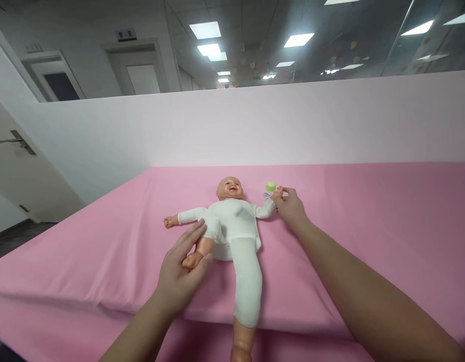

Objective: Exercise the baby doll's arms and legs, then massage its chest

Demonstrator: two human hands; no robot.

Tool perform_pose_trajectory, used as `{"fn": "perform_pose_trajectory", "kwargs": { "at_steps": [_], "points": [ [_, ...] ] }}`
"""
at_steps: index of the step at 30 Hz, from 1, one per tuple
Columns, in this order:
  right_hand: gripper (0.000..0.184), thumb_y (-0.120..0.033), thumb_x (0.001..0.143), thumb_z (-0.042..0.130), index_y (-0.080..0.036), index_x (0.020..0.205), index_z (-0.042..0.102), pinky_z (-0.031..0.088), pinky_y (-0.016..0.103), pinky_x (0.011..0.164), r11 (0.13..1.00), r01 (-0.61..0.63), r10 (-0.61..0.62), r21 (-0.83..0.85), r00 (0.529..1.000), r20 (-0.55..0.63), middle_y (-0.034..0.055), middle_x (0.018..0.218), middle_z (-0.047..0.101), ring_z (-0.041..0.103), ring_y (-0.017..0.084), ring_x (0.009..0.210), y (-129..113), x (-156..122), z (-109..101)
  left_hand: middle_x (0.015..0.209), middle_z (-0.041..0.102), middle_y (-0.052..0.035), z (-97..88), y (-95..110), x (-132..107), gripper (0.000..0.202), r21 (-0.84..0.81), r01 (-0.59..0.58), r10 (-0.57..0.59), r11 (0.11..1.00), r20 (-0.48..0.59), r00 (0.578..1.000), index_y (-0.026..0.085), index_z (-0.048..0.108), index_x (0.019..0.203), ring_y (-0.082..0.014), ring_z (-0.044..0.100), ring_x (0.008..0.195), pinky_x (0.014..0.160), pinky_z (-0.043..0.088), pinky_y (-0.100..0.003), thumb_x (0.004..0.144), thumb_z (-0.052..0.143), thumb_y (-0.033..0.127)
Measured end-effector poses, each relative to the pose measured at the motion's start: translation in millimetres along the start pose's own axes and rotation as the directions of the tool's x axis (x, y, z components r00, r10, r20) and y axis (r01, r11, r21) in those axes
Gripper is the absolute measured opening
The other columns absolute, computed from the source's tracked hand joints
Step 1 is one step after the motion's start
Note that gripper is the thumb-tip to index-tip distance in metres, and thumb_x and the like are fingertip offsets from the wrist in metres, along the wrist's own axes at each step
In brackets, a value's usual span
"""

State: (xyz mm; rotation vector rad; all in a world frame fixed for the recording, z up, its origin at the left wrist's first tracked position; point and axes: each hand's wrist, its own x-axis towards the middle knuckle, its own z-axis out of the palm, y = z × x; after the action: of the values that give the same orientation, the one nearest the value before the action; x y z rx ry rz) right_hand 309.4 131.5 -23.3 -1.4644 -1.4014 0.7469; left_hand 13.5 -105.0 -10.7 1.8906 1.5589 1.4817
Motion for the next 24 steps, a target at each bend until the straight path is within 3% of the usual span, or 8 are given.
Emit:
{"fn": "perform_pose_trajectory", "kwargs": {
  "at_steps": [2,4,10,13,17,20,22,24],
  "points": [
    [0.068,-0.048,0.089,0.067,-0.023,0.145,0.036,0.056,0.030,0.060,0.979,-0.202,0.202,0.016,0.979,0.024,0.0096,0.101,0.073,0.070,0.021,0.073,6.7,9.7,-7.7,0.159,0.047,-0.0065,-6.9,2.8,-21.0,0.059,0.018,-0.014,0.015,1.000,-0.026,1.000,0.029,0.055,0.150,-0.0306,0.040,0.150,0.124,0.037,-0.047,0.092,0.068,0.031],
    [0.072,-0.044,0.086,0.069,-0.019,0.144,0.035,0.054,0.030,0.052,0.951,-0.307,0.306,0.015,0.950,0.057,0.0104,0.091,0.072,0.067,0.020,0.063,10.8,14.2,-13.2,0.161,0.045,-0.0057,-15.3,4.8,-41.0,0.058,0.035,-0.006,0.008,0.999,-0.043,0.999,0.031,0.054,0.150,-0.0303,0.040,0.150,0.124,0.038,-0.047,0.093,0.067,0.031],
    [0.050,-0.050,0.086,0.070,-0.015,0.117,0.051,0.046,0.030,0.044,0.928,-0.365,0.372,-0.075,0.921,0.114,0.0079,0.069,0.065,0.060,0.019,0.051,12.1,12.8,-22.0,0.154,0.054,-0.0062,-37.7,10.4,-86.5,0.051,0.143,0.032,-0.022,0.989,-0.074,0.997,0.032,0.061,0.143,-0.0324,0.052,0.141,0.114,0.051,-0.043,0.092,0.068,0.034],
    [0.057,-0.052,0.085,0.071,-0.013,0.120,0.050,0.045,0.033,0.047,0.916,-0.370,0.389,-0.155,0.913,0.120,0.0088,0.065,0.066,0.060,0.022,0.051,10.8,13.0,-23.1,0.149,0.059,-0.0066,-41.1,13.2,-98.6,0.049,0.187,0.014,-0.002,0.982,-0.063,0.998,0.032,0.067,0.137,-0.0337,0.060,0.133,0.107,0.057,-0.041,0.088,0.072,0.038],
    [0.070,-0.058,0.088,0.063,-0.011,0.134,0.042,0.048,0.040,0.057,0.851,-0.329,0.400,-0.410,0.911,0.099,0.0113,0.069,0.069,0.065,0.029,0.056,8.8,14.3,-22.0,0.146,0.061,-0.0072,-38.5,14.3,-101.4,0.046,0.210,0.016,-0.002,0.978,-0.069,0.998,0.031,0.070,0.132,-0.0338,0.063,0.129,0.103,0.059,-0.041,0.087,0.073,0.039],
    [0.074,-0.059,0.088,0.061,-0.011,0.140,0.040,0.052,0.042,0.068,0.852,-0.268,0.319,-0.449,0.947,0.040,0.0157,0.086,0.073,0.071,0.033,0.076,8.8,13.2,-22.0,0.149,0.058,-0.0079,-35.8,13.2,-94.9,0.046,0.196,0.001,0.008,0.981,-0.047,0.999,0.031,0.068,0.133,-0.0342,0.060,0.132,0.104,0.059,-0.042,0.088,0.072,0.035],
    [0.076,-0.058,0.088,0.062,-0.013,0.145,0.038,0.053,0.041,0.078,0.891,-0.164,0.161,-0.424,0.986,-0.043,0.0178,0.107,0.073,0.071,0.034,0.098,7.7,9.7,-21.1,0.152,0.055,-0.0088,-34.8,12.5,-87.1,0.046,0.185,-0.017,0.025,0.983,-0.039,0.999,0.030,0.066,0.136,-0.0344,0.057,0.136,0.106,0.057,-0.044,0.089,0.069,0.032],
    [0.077,-0.059,0.090,0.060,-0.017,0.150,0.035,0.052,0.041,0.086,0.925,-0.022,-0.021,-0.379,0.994,-0.108,0.0160,0.118,0.071,0.068,0.033,0.110,3.1,2.3,-16.7,0.154,0.052,-0.0099,-34.6,12.8,-76.8,0.047,0.176,-0.022,0.030,0.984,-0.040,0.999,0.029,0.063,0.138,-0.0348,0.053,0.140,0.110,0.055,-0.047,0.091,0.067,0.030]
  ]
}}
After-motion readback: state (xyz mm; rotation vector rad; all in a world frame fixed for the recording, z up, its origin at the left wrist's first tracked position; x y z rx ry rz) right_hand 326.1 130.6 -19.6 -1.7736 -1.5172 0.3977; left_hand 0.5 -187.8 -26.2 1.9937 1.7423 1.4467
